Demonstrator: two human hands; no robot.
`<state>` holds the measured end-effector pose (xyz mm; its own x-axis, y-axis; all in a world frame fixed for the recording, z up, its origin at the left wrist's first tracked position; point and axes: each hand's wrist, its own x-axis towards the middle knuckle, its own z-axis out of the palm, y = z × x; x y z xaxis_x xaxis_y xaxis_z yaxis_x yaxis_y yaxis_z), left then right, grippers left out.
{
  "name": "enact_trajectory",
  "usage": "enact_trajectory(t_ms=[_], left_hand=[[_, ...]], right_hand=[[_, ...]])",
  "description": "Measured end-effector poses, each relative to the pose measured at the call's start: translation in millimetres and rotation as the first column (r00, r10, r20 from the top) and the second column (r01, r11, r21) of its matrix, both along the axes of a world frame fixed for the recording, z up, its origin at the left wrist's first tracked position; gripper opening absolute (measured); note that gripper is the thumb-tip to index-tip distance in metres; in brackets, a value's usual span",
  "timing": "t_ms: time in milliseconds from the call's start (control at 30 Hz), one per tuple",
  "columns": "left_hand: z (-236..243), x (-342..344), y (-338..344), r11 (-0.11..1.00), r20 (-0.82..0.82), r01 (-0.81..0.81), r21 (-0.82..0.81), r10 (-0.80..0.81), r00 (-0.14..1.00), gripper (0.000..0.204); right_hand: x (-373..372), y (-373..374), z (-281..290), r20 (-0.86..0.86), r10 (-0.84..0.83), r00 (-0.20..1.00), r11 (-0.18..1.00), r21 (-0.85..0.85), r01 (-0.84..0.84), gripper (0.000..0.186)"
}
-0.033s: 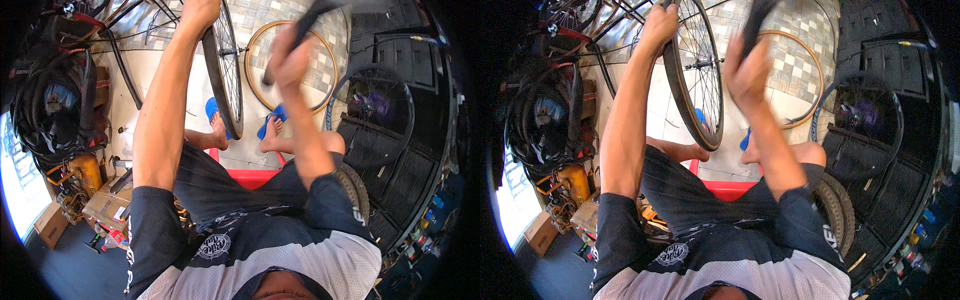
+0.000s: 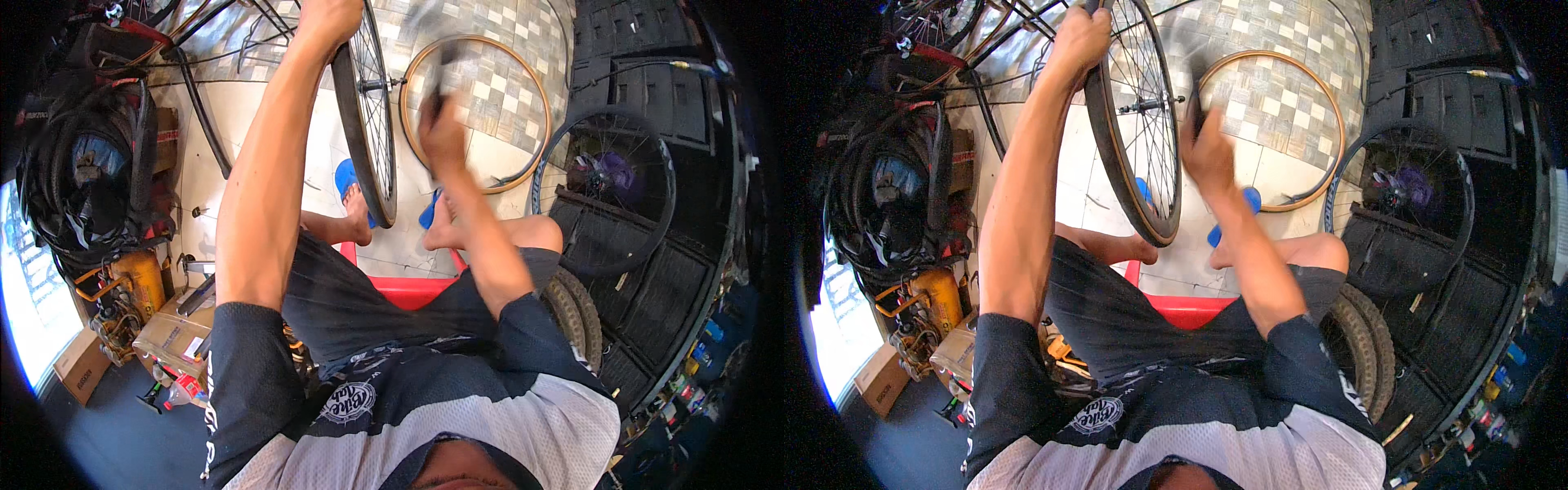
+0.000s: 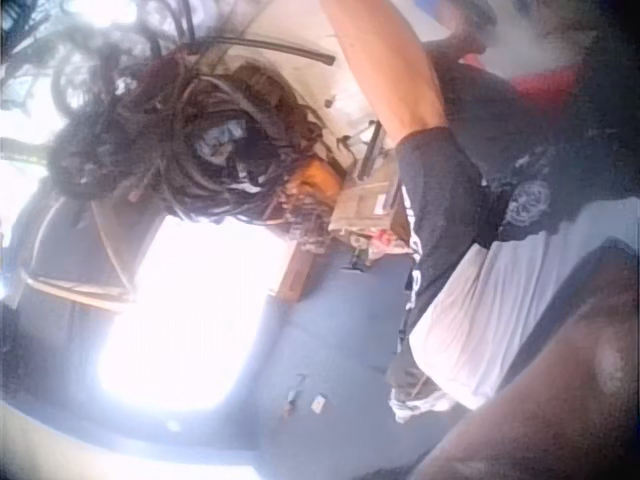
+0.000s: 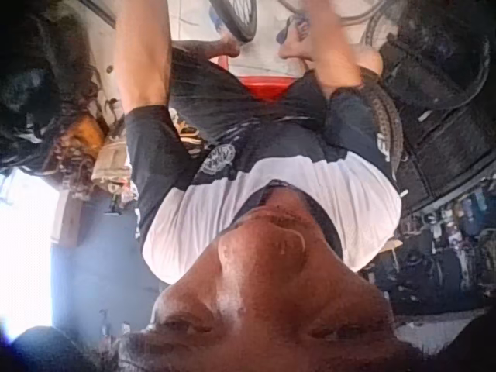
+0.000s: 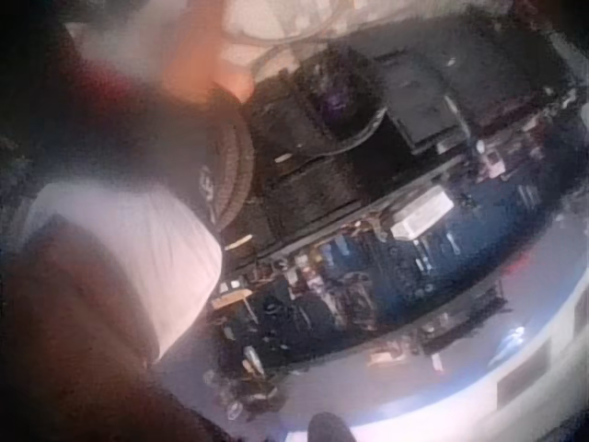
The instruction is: The person uses a blue spoke wrench to tighten the spokes on a bicycle wheel. They then use a hammer to tap the rim of the wheel to seat the tire. Finally, they adjust the axle nuts on the wheel hub.
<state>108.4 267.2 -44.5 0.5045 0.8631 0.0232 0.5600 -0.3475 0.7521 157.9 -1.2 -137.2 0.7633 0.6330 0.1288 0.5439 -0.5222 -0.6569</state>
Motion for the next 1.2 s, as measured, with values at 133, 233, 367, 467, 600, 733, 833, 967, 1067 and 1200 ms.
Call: enact_trajectory(t_ms=[133, 233, 367, 467, 600, 733, 833, 967, 1067, 1200], left_hand=[[-21.1, -24.4, 56.3, 0.975, -0.126, -0.017, 0.224, 0.047, 0.991, 0.055], [6.0, -14.4, 33.6, 0.998, -0.157, 0.056, -0.032, -0.061, 0.986, 0.057], [6.7, -15.7, 21.5, 1.000, -0.090, 0.002, 0.021, 0.000, 0.996, 0.057], [29.9, -11.0, 0.3, 0.991, -0.012, -0.030, -0.130, 0.029, 1.000, 0.054], [34.7, -11.5, 4.6, 0.975, -0.084, -0.016, -0.222, -0.003, 0.996, 0.047], [37.0, -4.8, -2.9, 0.976, 0.066, -0.046, -0.212, 0.061, 0.996, 0.041], [36.9, 0.3, 5.4, 0.986, 0.020, 0.001, -0.168, 0.002, 1.000, 0.039], [20.2, -6.9, 12.0, 0.999, -0.115, 0.027, 0.024, -0.024, 0.993, 0.049], [44.3, 10.0, -14.8, 0.991, -0.157, 0.005, -0.134, -0.026, 0.987, 0.050], [43.8, 23.8, -20.6, 0.969, 0.025, 0.013, -0.246, -0.007, 1.000, 0.035]], right_hand=[[-63.7, -131.7, -125.9, -0.304, 0.102, 0.947, 0.664, -0.688, -0.292, 0.043], [-80.6, -149.2, -115.6, -0.120, 0.162, 0.979, 0.596, -0.779, -0.194, 0.048], [-19.1, -44.2, -31.7, -0.348, 0.011, 0.937, 0.932, -0.336, -0.135, 0.040], [12.4, 17.8, 93.6, -0.197, 0.101, 0.975, 0.991, 0.106, -0.081, 0.030], [41.1, 81.0, 186.0, 0.408, 0.087, 0.909, 0.736, 0.589, -0.335, 0.030], [-2.0, 46.0, 73.5, 0.003, 0.037, 0.999, 0.946, 0.322, -0.036, 0.043], [-35.3, -55.0, -104.4, -0.240, 0.113, 0.964, 0.938, -0.295, -0.184, 0.038], [-39.4, -69.2, -87.3, -0.343, -0.026, 0.939, 0.902, -0.413, -0.126, 0.036], [-9.8, -23.8, -13.3, -0.270, 0.021, 0.963, 0.968, -0.234, -0.086, 0.036], [26.4, 28.8, 131.5, -0.008, 0.100, 0.995, 0.955, 0.281, -0.094, 0.032]])
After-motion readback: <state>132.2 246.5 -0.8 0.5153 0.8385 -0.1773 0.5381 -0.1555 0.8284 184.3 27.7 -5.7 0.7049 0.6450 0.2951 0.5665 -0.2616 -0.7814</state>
